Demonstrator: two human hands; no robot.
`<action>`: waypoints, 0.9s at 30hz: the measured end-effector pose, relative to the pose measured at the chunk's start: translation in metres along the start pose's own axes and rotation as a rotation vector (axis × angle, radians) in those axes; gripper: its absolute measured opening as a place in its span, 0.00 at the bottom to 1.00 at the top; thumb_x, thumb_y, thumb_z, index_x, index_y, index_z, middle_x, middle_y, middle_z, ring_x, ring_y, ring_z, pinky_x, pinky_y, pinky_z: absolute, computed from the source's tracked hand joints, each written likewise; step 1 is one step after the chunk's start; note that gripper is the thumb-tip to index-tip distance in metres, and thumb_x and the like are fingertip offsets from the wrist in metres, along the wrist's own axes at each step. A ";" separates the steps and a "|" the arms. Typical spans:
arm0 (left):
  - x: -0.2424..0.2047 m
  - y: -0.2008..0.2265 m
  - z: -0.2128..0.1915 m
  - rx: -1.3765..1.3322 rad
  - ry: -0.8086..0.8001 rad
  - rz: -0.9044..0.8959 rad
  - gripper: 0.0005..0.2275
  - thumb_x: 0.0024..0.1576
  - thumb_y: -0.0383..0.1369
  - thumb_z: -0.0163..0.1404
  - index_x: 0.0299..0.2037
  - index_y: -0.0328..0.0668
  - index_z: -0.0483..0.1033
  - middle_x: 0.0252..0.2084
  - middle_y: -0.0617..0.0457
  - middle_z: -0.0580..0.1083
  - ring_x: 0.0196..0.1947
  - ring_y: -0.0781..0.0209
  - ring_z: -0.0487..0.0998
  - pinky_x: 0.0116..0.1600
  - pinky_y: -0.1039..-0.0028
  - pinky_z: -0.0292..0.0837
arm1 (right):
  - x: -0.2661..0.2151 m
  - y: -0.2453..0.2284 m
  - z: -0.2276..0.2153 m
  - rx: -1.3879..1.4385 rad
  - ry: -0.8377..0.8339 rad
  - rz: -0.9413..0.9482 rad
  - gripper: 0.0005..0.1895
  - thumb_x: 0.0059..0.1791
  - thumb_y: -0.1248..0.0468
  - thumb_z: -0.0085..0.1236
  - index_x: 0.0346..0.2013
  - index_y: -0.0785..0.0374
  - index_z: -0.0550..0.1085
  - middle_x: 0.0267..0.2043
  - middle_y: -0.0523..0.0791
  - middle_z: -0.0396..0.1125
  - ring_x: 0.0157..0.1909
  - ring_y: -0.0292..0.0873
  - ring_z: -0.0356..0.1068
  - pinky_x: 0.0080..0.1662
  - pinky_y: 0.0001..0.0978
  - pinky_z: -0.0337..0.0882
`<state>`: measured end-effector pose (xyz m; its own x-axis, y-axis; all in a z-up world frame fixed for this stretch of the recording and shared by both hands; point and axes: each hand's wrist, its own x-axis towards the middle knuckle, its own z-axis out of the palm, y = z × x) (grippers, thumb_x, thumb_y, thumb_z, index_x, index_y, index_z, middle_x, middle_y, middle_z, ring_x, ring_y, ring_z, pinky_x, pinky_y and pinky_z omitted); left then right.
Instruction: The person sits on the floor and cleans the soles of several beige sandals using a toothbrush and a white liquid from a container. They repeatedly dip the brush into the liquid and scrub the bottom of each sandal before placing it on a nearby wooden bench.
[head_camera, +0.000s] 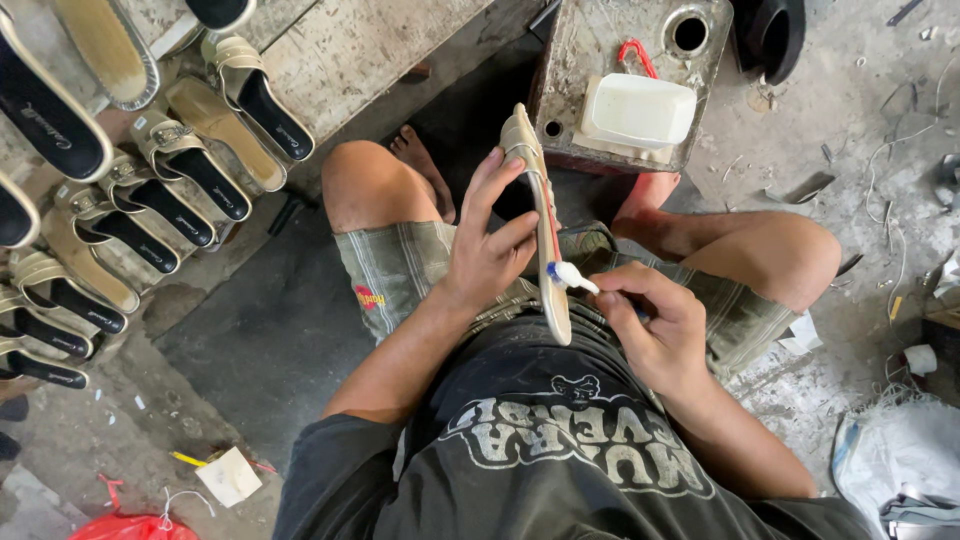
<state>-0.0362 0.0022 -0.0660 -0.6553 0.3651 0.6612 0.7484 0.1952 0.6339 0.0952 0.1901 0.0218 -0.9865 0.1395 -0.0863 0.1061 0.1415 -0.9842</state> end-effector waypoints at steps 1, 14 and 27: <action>0.000 0.000 0.000 -0.005 0.001 -0.012 0.33 0.55 0.22 0.69 0.62 0.56 0.59 0.71 0.42 0.60 0.72 0.30 0.62 0.74 0.47 0.67 | -0.001 -0.001 -0.001 0.022 -0.010 -0.012 0.06 0.55 0.76 0.52 0.45 0.70 0.75 0.39 0.44 0.71 0.39 0.33 0.67 0.43 0.23 0.68; 0.006 0.018 0.001 -0.096 -0.085 -0.242 0.33 0.52 0.30 0.69 0.64 0.48 0.61 0.71 0.43 0.61 0.72 0.36 0.65 0.75 0.55 0.65 | 0.000 0.005 -0.003 0.108 0.012 -0.148 0.04 0.55 0.75 0.54 0.44 0.69 0.73 0.44 0.48 0.72 0.44 0.38 0.71 0.48 0.27 0.70; 0.035 0.064 -0.023 -0.372 -0.532 -0.524 0.44 0.47 0.44 0.69 0.71 0.32 0.58 0.68 0.38 0.69 0.69 0.45 0.71 0.71 0.62 0.65 | 0.040 0.007 -0.013 0.110 0.209 -0.166 0.05 0.57 0.73 0.54 0.48 0.70 0.73 0.40 0.44 0.71 0.38 0.30 0.65 0.41 0.22 0.65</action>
<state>-0.0137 0.0064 0.0072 -0.7037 0.7101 0.0253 0.2164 0.1803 0.9595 0.0578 0.2089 0.0134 -0.9407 0.3241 0.0999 -0.0803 0.0734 -0.9941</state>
